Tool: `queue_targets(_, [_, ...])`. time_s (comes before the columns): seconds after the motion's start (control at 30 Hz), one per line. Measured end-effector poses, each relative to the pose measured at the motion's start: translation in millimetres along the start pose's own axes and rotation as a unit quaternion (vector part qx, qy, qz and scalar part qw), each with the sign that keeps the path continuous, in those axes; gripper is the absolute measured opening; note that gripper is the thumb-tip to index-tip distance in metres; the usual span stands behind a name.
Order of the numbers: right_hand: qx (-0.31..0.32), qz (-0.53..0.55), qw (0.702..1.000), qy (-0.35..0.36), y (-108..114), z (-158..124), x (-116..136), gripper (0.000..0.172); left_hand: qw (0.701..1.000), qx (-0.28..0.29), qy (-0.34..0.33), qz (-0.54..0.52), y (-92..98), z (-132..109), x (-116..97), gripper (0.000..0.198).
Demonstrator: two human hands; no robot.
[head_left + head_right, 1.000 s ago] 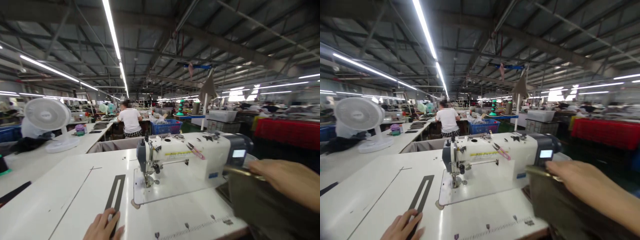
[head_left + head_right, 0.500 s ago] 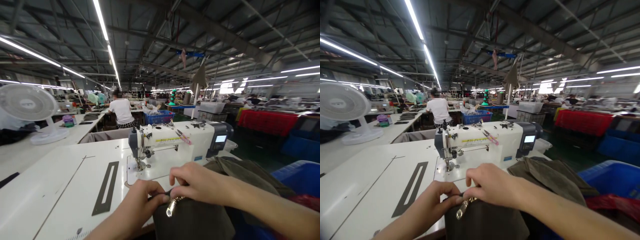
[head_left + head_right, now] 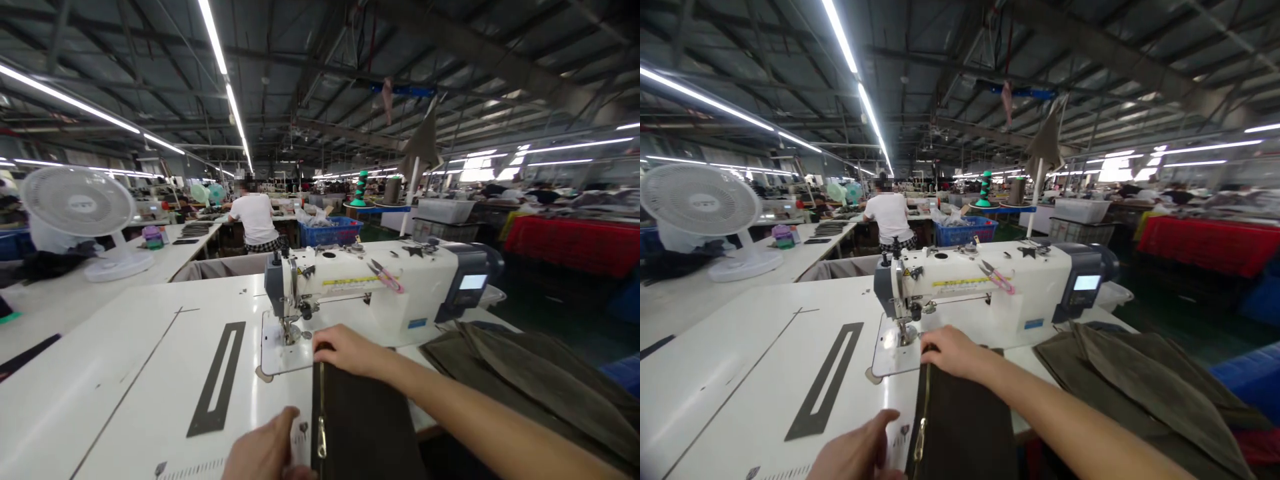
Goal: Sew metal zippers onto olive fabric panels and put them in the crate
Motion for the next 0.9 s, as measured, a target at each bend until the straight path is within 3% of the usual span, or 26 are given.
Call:
queue_targets(0.07, [0.005, -0.016, 1.000, 0.008, -32, 22, -11, 0.007, 0.997, -0.035, -0.015, 0.072, 9.2, 9, 7, 0.067])
queue_targets(0.13, [-0.027, -0.040, 0.999, -0.003, -40, 30, -19, 0.012, 0.992, -0.024, -0.072, 0.102, 15.1, 19, 7, 0.087])
queue_targets(0.2, [-0.090, -0.070, 0.992, -0.045, -29, 20, -31, 0.017, 0.985, 0.002, -0.129, 0.113, 16.9, 27, 7, 0.096])
queue_targets(0.3, [-0.183, -0.115, 0.963, -0.159, 2, -22, -58, 0.024, 0.978, 0.000, -0.169, 0.124, 17.9, 33, 9, 0.093])
queue_targets(0.4, [-0.222, -0.110, 0.935, -0.255, 13, -61, -85, 0.029, 0.973, -0.018, -0.180, 0.141, 18.2, 38, 9, 0.096])
queue_targets(0.57, [-0.255, -0.021, 0.923, -0.286, 0, -65, -101, 0.022, 0.971, -0.020, -0.172, 0.164, 20.1, 47, 7, 0.102])
queue_targets(0.7, [-0.279, -0.011, 0.914, -0.293, 1, -54, -104, 0.044, 0.971, 0.005, -0.158, 0.181, 19.1, 50, 6, 0.105])
queue_targets(0.9, [-0.218, 0.037, 0.928, -0.300, 14, -49, -114, 0.032, 0.968, 0.032, -0.150, 0.196, 17.4, 52, 6, 0.111])
Point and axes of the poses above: each hand's wrist, its own z-axis towards the middle knuckle, its own y-axis out of the back of the hand, x = y × z, the point moved 6 cm from there along z, towards the middle knuckle, and after that the axes turned 13 degrees about z, right-handed, at the moved point
